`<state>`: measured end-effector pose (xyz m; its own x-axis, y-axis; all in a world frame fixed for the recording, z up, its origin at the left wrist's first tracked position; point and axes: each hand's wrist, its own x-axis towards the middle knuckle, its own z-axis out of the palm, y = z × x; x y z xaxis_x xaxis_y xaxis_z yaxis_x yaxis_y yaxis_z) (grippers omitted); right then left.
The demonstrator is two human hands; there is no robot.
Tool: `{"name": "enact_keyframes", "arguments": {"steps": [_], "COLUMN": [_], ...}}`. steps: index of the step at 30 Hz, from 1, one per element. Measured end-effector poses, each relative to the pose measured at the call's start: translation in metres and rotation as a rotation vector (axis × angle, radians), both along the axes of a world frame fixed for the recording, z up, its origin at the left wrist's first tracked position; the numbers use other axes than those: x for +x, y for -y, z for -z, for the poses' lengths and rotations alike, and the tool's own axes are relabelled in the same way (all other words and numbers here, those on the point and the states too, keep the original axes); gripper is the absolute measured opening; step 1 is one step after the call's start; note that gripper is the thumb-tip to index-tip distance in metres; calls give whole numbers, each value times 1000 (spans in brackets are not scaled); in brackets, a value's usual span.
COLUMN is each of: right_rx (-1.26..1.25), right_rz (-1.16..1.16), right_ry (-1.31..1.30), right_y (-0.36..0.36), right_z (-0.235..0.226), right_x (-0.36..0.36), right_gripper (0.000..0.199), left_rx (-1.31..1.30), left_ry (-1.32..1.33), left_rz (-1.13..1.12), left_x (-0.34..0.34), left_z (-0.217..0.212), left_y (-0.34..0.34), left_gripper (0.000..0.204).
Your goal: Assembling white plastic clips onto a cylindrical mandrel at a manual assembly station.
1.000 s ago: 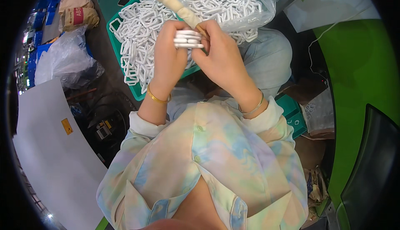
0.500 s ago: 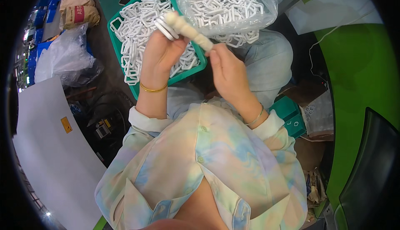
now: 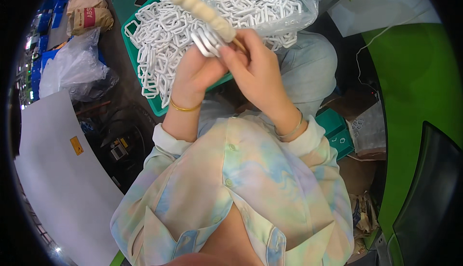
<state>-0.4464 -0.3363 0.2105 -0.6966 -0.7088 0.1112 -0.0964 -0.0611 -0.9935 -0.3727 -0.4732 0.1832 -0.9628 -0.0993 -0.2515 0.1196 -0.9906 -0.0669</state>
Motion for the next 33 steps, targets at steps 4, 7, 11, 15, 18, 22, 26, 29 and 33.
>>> {"name": "enact_keyframes", "arguments": {"steps": [4,7,11,15,18,22,26,29,33], "right_rx": [-8,-17,-24,26,53,125,78,58,93], "right_rz": [-136,-231,-186,189,143,-99,157,116,-53], "right_ry": [175,252,347,181,88,-42,9,55,-36], "right_y": [4,2,1,1,-2,0,5,2,2], "right_z": [6,12,-2,-3,-7,-18,-4,-9,-9], "right_x": [-7,-9,-9,-16,-14,3,-6,-5,14], "right_gripper": [24,26,26,23,22,20,29,31,30], "left_rx": [-230,-433,-317,-321,-354,-291,-337,-385,-265], "left_ry": [-249,-103,-134,-51,-108,-119,-59,-39,-42], "left_rz": [51,-75,-42,-75,-73,-51,-61,-111,-101], "left_x": [0,2,1,4,2,-2,-2,3,-2], "left_z": [6,5,5,-7,-8,-4,-10,-10,-7], "left_y": [-6,-13,-12,-12,-13,-16,-20,-17,-19], "left_gripper": [30,37,47,56,56,56,56,55,49]}}
